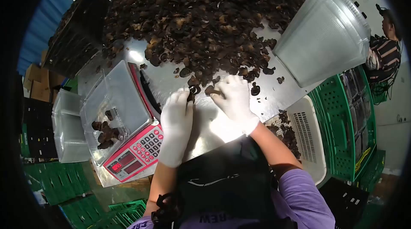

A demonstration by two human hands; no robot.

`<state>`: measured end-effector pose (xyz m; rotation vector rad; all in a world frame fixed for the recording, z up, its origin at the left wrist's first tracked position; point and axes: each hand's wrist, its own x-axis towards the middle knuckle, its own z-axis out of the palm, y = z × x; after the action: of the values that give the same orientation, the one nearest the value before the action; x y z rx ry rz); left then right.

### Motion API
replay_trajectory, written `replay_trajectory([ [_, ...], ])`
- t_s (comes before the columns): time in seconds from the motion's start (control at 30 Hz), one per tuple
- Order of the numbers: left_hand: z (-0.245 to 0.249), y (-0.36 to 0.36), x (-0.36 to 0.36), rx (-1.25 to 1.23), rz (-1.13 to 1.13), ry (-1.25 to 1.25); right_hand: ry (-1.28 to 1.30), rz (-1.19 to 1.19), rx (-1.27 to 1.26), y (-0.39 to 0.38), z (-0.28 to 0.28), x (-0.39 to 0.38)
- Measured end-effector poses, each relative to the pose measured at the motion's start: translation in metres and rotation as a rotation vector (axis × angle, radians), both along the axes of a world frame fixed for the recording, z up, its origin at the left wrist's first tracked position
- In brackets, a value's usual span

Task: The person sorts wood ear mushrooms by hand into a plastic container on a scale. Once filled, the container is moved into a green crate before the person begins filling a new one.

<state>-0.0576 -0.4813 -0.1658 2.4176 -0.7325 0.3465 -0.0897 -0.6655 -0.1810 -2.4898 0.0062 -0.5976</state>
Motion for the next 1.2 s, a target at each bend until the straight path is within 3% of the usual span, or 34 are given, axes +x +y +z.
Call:
replay_trajectory([
  [0.07, -0.016, -0.022, 0.018, 0.369, 0.182, -0.075, -0.070, -0.002, 0.415, -0.014, -0.001, -0.009],
  [0.1, -0.020, -0.028, 0.025, 0.370, 0.178, -0.074, -0.062, 0.009, 0.660, -0.021, 0.004, -0.016],
  [0.13, -0.022, -0.033, 0.030, 0.486, 0.214, -0.050, 0.170, 0.062, 1.455, -0.028, 0.010, -0.024],
  [0.17, -0.026, -0.037, 0.033, 0.601, 0.249, -0.027, 0.114, 0.216, 1.528, -0.047, 0.000, -0.026],
  [0.27, -0.039, -0.039, 0.035, 0.512, 0.262, -0.080, 0.181, 0.149, 1.640, -0.054, 0.031, -0.022],
  [0.37, -0.026, -0.039, 0.029, 0.435, 0.280, -0.110, 0.231, 0.247, 1.461, -0.060, 0.012, -0.002],
  [0.43, -0.022, -0.031, 0.025, -0.102, 0.228, 0.017, 0.326, 0.107, 1.187, -0.042, 0.017, 0.012],
  [0.5, -0.017, -0.025, 0.023, -0.826, 0.197, 0.717, 0.180, 0.059, 0.571, -0.028, -0.003, 0.035],
  [0.57, -0.002, -0.026, 0.020, -1.233, 0.135, 0.936, 0.190, -0.095, 0.158, -0.015, -0.003, 0.057],
  [0.6, -0.006, -0.021, 0.019, -1.300, 0.057, 0.945, 0.185, -0.091, 0.164, -0.013, -0.011, 0.065],
  [0.67, -0.003, -0.020, 0.018, -1.386, 0.044, 1.019, 0.129, -0.084, -0.061, -0.011, -0.028, 0.078],
  [0.7, -0.002, -0.020, 0.019, -1.477, 0.029, 1.101, 0.124, -0.082, -0.057, -0.012, -0.022, 0.077],
  [0.73, 0.000, -0.020, 0.021, -1.504, 0.026, 1.141, 0.133, -0.094, 0.131, -0.015, -0.010, 0.071],
  [0.77, 0.004, -0.023, 0.023, -1.493, 0.109, 1.167, 0.147, -0.105, 0.317, -0.019, 0.000, 0.062],
  [0.83, -0.003, -0.023, 0.037, -1.229, 0.112, 1.063, 0.091, -0.048, 0.637, -0.032, 0.004, 0.049],
  [0.9, -0.026, -0.037, 0.049, -0.680, 0.226, 0.719, -0.015, 0.123, 0.913, -0.053, -0.003, 0.041],
  [0.97, -0.022, -0.055, 0.058, 0.068, 0.353, 0.182, 0.207, 0.147, 1.470, -0.069, 0.021, 0.023],
  [1.0, -0.022, -0.062, 0.063, 0.194, 0.367, 0.207, 0.180, 0.153, 1.612, -0.077, 0.023, 0.017],
  [1.13, -0.019, -0.068, 0.067, 0.239, 0.386, 0.118, 0.099, 0.480, 1.886, -0.118, 0.008, -0.009],
  [1.2, 0.002, -0.069, 0.051, 0.168, 0.381, 0.232, 0.065, 0.508, 1.910, -0.130, 0.017, -0.024],
])
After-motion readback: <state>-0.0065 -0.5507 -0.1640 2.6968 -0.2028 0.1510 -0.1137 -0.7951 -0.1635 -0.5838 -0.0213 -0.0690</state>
